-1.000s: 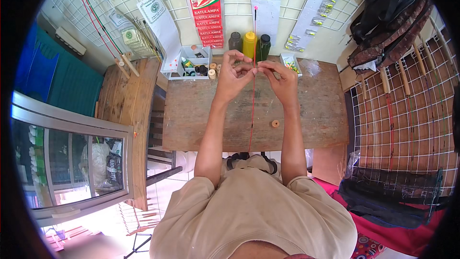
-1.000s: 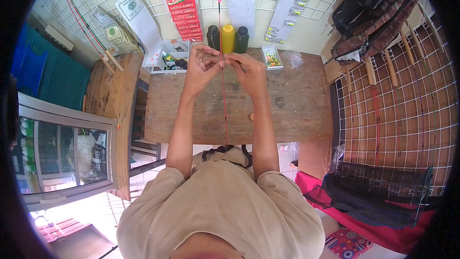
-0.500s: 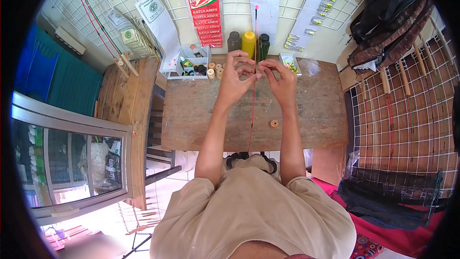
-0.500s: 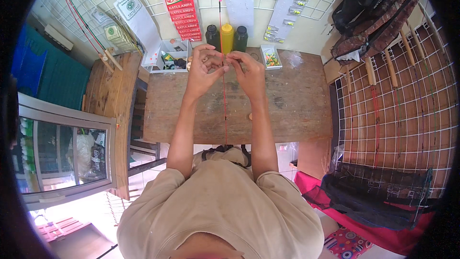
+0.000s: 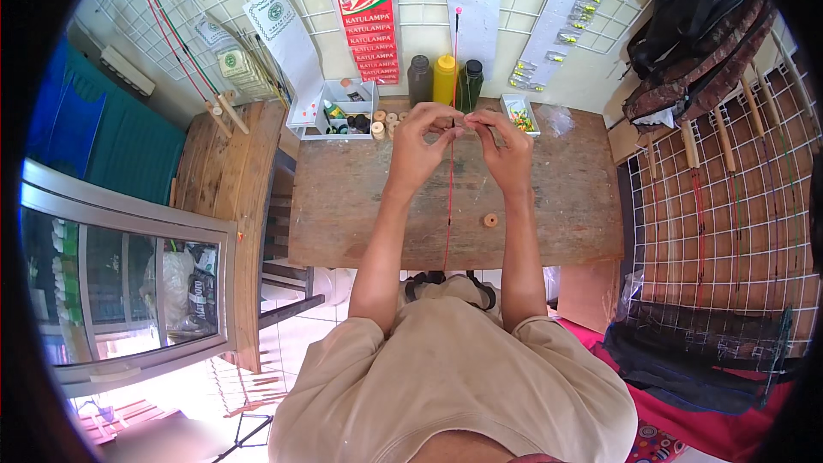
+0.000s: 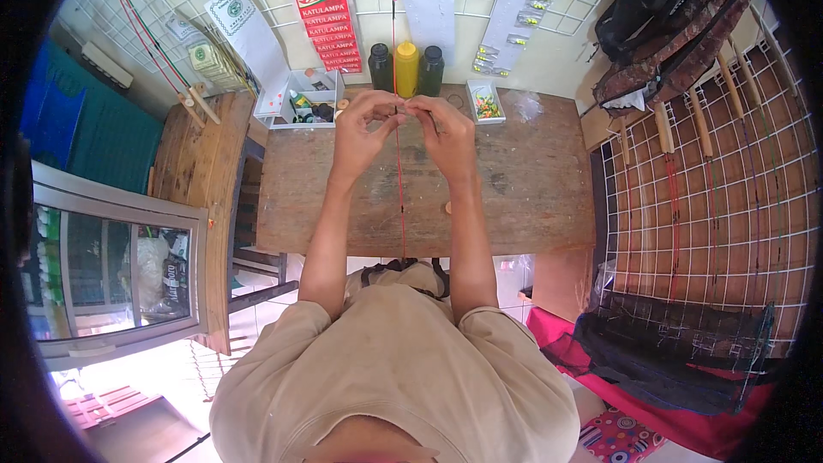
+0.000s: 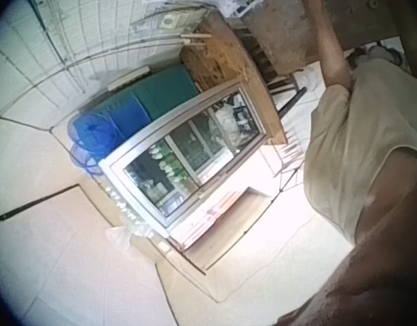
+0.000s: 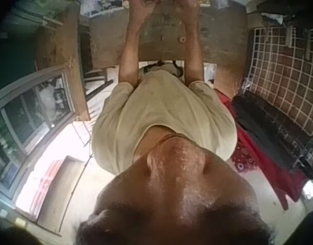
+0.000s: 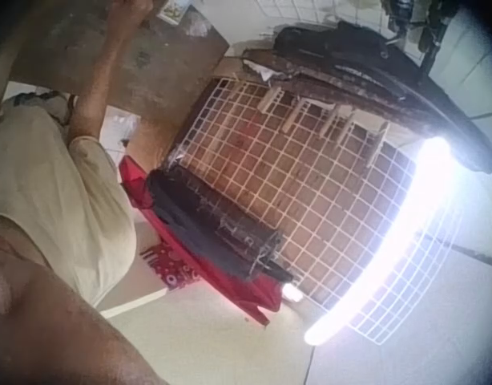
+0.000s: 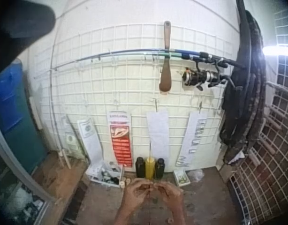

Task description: Assemble a fishing rig by attaching a line to a thin rod and adding a float.

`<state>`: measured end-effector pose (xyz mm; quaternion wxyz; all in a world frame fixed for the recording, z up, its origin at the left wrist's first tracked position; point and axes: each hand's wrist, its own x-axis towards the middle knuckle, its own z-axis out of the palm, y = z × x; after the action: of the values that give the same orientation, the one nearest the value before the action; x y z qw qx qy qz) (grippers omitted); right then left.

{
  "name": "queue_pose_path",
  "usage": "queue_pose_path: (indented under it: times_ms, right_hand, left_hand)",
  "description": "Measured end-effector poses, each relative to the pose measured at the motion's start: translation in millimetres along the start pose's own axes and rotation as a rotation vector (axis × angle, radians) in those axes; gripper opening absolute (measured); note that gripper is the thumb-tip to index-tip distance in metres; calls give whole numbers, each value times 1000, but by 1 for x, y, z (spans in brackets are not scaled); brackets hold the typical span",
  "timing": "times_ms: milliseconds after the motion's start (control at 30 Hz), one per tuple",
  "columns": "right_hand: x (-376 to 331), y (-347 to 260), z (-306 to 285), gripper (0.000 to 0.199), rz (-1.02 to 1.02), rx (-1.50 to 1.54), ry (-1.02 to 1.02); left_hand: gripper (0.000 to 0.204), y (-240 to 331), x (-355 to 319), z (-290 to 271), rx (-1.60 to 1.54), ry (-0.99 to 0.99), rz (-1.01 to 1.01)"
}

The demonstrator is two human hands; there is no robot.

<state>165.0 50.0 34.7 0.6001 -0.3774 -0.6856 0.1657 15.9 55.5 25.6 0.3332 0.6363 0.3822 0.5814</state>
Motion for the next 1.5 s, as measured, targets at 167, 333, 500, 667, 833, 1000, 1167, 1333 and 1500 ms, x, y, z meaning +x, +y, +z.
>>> queue_pose_path:
  times_ms: [167, 333, 500, 667, 833, 1000, 1167, 1333, 1500]
  right_hand:
    - [-1, 1, 0, 18, -25, 2, 6]
    - [-1, 0, 1, 18, -41, 4, 9]
    - [-1, -1, 3, 17, -33, -17, 15]
    - [-4, 8, 5, 17, 69, 90, -3]
    - [-7, 8, 5, 23, 240, 339, -16]
    - [-19, 15, 10, 34, 354, 697, 43]
    - [-26, 27, 20, 27, 356, 496, 34]
    - [-29, 27, 24, 20, 336, 478, 65]
    - [-28, 27, 27, 17, 270, 348, 91]
  left_hand:
    - [26, 1, -1, 0, 6, 7, -14]
    - [22, 3, -1, -2, 44, 14, -33]
    - [17, -2, -2, -3, 15, 16, -52]
    - [16, -2, -3, -6, 49, 2, -38]
    - [14, -6, -3, -8, 50, -5, -18]
    - [13, -6, -2, -7, 5, 0, -24]
    - [13, -11, -1, -6, -27, -18, -23]
    - [13, -13, -1, -7, -29, 1, -9]
    - [13, -17, 0, -10, 17, 5, 8]
